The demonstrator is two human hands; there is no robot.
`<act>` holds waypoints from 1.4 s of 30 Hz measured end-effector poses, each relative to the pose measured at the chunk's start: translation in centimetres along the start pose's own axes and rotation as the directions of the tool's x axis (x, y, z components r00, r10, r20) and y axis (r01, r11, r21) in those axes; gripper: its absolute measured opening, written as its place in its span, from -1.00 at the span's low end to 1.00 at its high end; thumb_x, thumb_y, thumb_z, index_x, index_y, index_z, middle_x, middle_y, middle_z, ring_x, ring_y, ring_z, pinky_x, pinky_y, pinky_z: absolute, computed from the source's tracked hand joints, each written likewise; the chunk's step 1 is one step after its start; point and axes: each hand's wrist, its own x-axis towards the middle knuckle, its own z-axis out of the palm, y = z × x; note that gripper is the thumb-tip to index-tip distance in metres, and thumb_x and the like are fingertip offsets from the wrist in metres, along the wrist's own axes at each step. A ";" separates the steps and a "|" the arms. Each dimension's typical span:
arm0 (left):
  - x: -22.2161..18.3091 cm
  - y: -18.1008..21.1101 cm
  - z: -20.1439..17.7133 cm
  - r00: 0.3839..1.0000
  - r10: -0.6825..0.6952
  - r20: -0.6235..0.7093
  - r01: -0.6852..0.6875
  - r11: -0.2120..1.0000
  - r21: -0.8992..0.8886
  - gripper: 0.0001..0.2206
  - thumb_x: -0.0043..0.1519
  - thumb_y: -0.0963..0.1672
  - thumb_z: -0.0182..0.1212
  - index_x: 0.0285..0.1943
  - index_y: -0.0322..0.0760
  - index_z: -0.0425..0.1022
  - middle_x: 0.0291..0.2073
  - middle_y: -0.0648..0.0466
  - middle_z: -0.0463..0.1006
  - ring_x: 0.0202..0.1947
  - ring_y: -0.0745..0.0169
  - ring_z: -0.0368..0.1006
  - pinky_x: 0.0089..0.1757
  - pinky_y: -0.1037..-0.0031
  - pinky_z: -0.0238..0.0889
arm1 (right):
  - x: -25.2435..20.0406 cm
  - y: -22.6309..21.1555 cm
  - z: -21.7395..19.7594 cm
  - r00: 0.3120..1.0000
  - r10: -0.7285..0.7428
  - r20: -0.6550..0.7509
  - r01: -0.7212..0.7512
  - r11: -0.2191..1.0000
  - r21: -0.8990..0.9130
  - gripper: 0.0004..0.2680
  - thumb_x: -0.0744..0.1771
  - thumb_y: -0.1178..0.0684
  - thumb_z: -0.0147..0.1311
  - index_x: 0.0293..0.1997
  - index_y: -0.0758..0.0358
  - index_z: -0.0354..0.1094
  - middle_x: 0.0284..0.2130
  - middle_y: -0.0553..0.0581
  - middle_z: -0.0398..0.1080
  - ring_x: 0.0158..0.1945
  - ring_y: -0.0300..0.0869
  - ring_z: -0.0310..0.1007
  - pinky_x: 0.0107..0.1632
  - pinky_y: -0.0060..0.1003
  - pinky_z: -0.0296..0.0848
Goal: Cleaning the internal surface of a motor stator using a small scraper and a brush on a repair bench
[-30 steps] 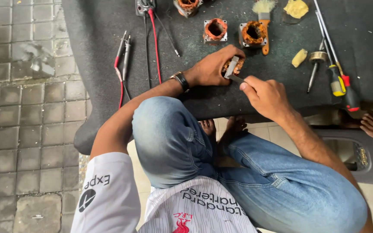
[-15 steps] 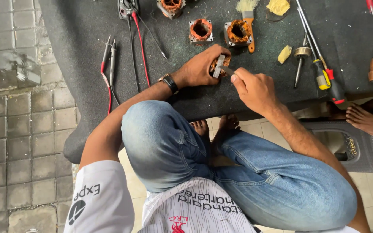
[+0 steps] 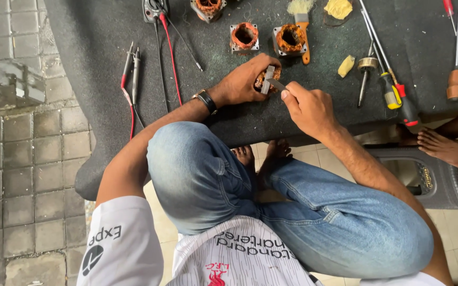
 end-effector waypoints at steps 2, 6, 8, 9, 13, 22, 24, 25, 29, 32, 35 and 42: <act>-0.4 0.2 0.2 1.000 0.007 -0.004 -0.007 1.000 -0.012 -0.35 -0.01 -0.21 0.46 0.28 -0.25 0.23 0.10 -0.06 0.38 0.09 0.00 0.37 0.03 0.29 0.30 | -0.7 -0.6 0.5 0.999 0.005 0.040 -0.004 1.000 -0.025 -0.82 0.46 -0.03 -0.10 -0.28 0.14 0.21 -0.65 0.15 0.33 -0.57 0.19 0.36 -0.50 0.10 0.23; 0.1 -0.4 0.3 0.998 -0.062 -0.009 0.062 0.998 -0.031 -0.28 -0.01 -0.17 0.53 0.35 -0.18 0.23 0.01 -0.17 0.39 0.13 -0.36 0.38 0.12 -0.12 0.34 | 0.0 0.0 0.4 0.997 0.064 -0.052 -0.060 0.995 0.083 -0.80 0.45 -0.07 -0.01 -0.35 0.04 0.25 -0.75 0.17 0.30 -0.56 0.11 0.47 -0.46 -0.12 0.37; 0.2 0.7 0.0 0.995 -0.098 0.007 0.098 0.995 -0.032 -0.29 0.00 -0.20 0.53 0.35 -0.21 0.25 0.01 -0.16 0.41 0.12 -0.30 0.41 0.14 -0.05 0.34 | -0.6 -0.9 0.0 0.997 0.071 0.009 -0.071 0.993 0.098 -0.82 0.44 -0.08 -0.02 -0.32 0.03 0.27 -0.72 0.21 0.33 -0.52 0.15 0.49 -0.42 -0.05 0.39; 0.6 1.2 -0.6 0.992 -0.122 0.022 0.122 0.992 -0.020 -0.30 0.01 -0.22 0.54 0.35 -0.25 0.27 0.01 -0.14 0.43 0.12 -0.23 0.44 0.16 0.02 0.35 | -0.5 -1.3 -0.4 0.996 0.073 0.053 -0.078 0.991 0.109 -0.84 0.43 -0.08 -0.03 -0.30 0.03 0.29 -0.70 0.25 0.36 -0.48 0.20 0.50 -0.39 0.02 0.42; 0.2 -0.4 0.3 0.998 -0.064 -0.006 0.064 0.998 -0.029 -0.30 0.01 -0.17 0.54 0.35 -0.19 0.24 0.01 -0.16 0.39 0.14 -0.34 0.38 0.13 -0.10 0.33 | -0.3 -0.8 -0.4 0.994 0.113 0.001 -0.112 0.987 0.117 -0.83 0.44 -0.10 -0.02 -0.30 0.02 0.27 -0.69 0.22 0.35 -0.46 0.19 0.51 -0.39 0.00 0.40; 0.2 -0.5 0.6 0.997 -0.070 -0.024 0.069 0.997 -0.039 -0.29 -0.01 -0.16 0.54 0.35 -0.18 0.26 0.03 -0.17 0.41 0.15 -0.35 0.37 0.15 -0.09 0.30 | -0.6 -1.4 -0.6 0.995 0.096 0.011 -0.097 0.990 0.099 -0.85 0.43 -0.10 -0.02 -0.28 0.00 0.29 -0.68 0.26 0.36 -0.43 0.21 0.52 -0.37 0.03 0.43; 0.6 -0.1 0.1 0.988 -0.153 0.016 0.153 0.987 -0.056 -0.28 0.00 -0.21 0.54 0.37 -0.22 0.28 0.04 -0.14 0.44 0.15 -0.22 0.42 0.19 0.04 0.31 | -0.5 -1.9 -1.1 0.993 0.104 0.048 -0.110 0.986 0.128 -0.85 0.42 -0.06 -0.03 -0.31 0.04 0.30 -0.71 0.22 0.38 -0.50 0.18 0.52 -0.37 -0.02 0.45; 0.6 -0.3 0.1 0.988 -0.155 0.015 0.155 0.986 -0.055 -0.28 0.00 -0.21 0.54 0.37 -0.22 0.28 0.04 -0.14 0.44 0.15 -0.22 0.42 0.19 0.04 0.31 | -0.2 -1.4 -1.0 0.994 0.102 0.049 -0.108 0.986 0.130 -0.85 0.42 -0.06 -0.03 -0.31 0.04 0.30 -0.71 0.22 0.38 -0.50 0.18 0.52 -0.37 -0.02 0.45; 0.1 -1.3 0.8 0.996 -0.088 -0.027 0.086 0.994 -0.066 -0.27 -0.03 -0.16 0.55 0.36 -0.17 0.27 0.01 -0.17 0.42 0.14 -0.34 0.39 0.14 -0.09 0.31 | -0.5 -1.3 -0.5 0.993 0.110 0.033 -0.113 0.987 0.112 -0.86 0.42 -0.08 -0.02 -0.28 0.02 0.31 -0.71 0.22 0.36 -0.48 0.17 0.52 -0.37 -0.01 0.44; 0.5 -1.6 0.7 0.996 -0.081 -0.031 0.078 0.994 -0.070 -0.26 -0.04 -0.14 0.56 0.35 -0.14 0.27 0.01 -0.14 0.42 0.13 -0.31 0.40 0.15 -0.06 0.30 | 0.0 -0.7 -0.5 0.993 0.116 0.029 -0.118 0.987 0.108 -0.85 0.43 -0.09 -0.03 -0.29 0.02 0.30 -0.70 0.22 0.36 -0.47 0.18 0.51 -0.37 0.00 0.44; 0.2 -1.5 0.8 0.996 -0.078 -0.035 0.075 0.995 -0.066 -0.27 -0.04 -0.13 0.56 0.34 -0.14 0.28 0.00 -0.14 0.43 0.12 -0.31 0.40 0.14 -0.05 0.30 | -0.4 -1.2 -0.5 0.993 0.116 0.038 -0.119 0.987 0.105 -0.84 0.43 -0.08 -0.04 -0.30 0.03 0.28 -0.71 0.22 0.35 -0.49 0.18 0.50 -0.37 -0.01 0.44; 0.4 -1.4 0.8 0.996 -0.080 -0.034 0.077 0.994 -0.074 -0.28 -0.04 -0.17 0.56 0.35 -0.19 0.29 0.00 -0.17 0.44 0.11 -0.31 0.41 0.14 -0.05 0.31 | -0.5 -1.3 -0.5 0.991 0.106 0.086 -0.113 0.989 0.091 -0.85 0.42 -0.10 -0.05 -0.28 0.01 0.30 -0.67 0.27 0.39 -0.44 0.23 0.52 -0.36 0.04 0.43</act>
